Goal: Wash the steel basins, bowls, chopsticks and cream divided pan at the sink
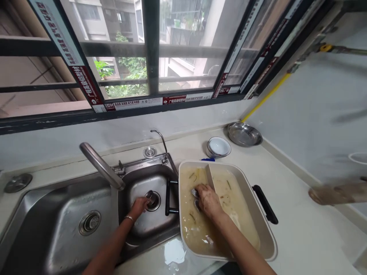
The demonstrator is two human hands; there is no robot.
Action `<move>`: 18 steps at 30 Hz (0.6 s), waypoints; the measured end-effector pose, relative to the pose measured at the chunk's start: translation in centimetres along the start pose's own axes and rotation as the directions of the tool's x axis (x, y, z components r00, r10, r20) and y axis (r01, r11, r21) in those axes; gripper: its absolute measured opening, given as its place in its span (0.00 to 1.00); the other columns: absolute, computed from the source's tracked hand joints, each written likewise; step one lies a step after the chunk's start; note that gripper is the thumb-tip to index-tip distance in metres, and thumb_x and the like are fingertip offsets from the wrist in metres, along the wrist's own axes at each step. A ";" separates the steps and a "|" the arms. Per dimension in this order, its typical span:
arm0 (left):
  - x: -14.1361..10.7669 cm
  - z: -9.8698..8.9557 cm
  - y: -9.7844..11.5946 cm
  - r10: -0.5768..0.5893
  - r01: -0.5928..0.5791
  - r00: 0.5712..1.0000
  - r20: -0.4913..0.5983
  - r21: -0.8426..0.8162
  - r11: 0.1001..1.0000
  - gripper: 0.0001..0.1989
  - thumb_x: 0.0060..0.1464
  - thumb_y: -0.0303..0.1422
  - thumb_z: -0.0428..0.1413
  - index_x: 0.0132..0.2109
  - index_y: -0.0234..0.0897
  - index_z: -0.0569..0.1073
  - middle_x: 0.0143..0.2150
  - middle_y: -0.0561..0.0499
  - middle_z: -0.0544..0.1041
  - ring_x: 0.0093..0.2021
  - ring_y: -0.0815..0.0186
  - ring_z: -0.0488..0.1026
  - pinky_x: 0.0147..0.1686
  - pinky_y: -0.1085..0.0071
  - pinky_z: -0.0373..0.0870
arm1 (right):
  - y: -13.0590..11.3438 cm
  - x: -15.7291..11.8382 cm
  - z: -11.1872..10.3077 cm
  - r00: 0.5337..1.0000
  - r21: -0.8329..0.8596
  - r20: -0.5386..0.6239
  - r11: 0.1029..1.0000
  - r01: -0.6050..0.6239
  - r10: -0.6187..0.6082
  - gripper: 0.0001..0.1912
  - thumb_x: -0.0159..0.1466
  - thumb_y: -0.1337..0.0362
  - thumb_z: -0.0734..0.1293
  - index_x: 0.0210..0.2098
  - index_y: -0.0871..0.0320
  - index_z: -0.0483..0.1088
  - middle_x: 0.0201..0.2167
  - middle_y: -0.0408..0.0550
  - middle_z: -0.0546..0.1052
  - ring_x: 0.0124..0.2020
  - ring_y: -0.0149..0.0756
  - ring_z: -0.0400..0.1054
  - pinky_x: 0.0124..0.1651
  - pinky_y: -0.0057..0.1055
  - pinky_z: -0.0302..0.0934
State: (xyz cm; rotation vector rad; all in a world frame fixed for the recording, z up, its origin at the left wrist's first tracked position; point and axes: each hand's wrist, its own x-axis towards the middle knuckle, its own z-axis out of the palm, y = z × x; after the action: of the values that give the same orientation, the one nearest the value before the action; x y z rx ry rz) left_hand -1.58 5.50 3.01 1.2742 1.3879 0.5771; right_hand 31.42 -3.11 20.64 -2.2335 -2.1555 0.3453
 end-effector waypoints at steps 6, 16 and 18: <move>0.7 -0.1 3.0 -0.033 -0.025 0.979 -0.199 -0.282 0.959 0.12 0.57 0.39 0.60 0.41 0.33 0.78 0.35 0.44 0.81 0.31 0.65 0.79 0.25 0.75 0.72 | 0.1 0.0 0.3 0.999 -0.005 -0.029 0.999 0.037 -0.037 0.18 0.56 0.80 0.58 0.41 0.61 0.73 0.41 0.53 0.78 0.46 0.43 0.69 0.53 0.32 0.58; 3.6 -5.0 11.3 0.476 -0.406 0.802 -0.361 0.255 0.877 0.15 0.63 0.32 0.52 0.52 0.37 0.78 0.54 0.41 0.77 0.47 0.58 0.77 0.46 0.62 0.78 | 0.0 -0.3 1.8 0.993 -0.010 -0.119 1.000 -0.002 0.001 0.19 0.58 0.80 0.57 0.41 0.61 0.74 0.44 0.55 0.78 0.49 0.44 0.68 0.54 0.34 0.58; 4.9 -5.9 13.1 0.520 -0.321 0.785 -0.338 0.495 0.807 0.17 0.64 0.27 0.49 0.54 0.35 0.78 0.52 0.40 0.77 0.52 0.57 0.75 0.54 0.60 0.73 | -0.1 -0.2 1.8 0.993 -0.007 -0.114 1.000 0.001 -0.001 0.19 0.58 0.80 0.57 0.41 0.61 0.74 0.43 0.55 0.78 0.49 0.44 0.69 0.54 0.34 0.58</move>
State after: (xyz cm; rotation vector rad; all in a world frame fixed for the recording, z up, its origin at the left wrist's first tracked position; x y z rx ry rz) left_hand -1.29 15.69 14.30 1.9248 1.6734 0.9898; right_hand 31.00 -3.57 18.93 -2.1974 -2.1037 0.2049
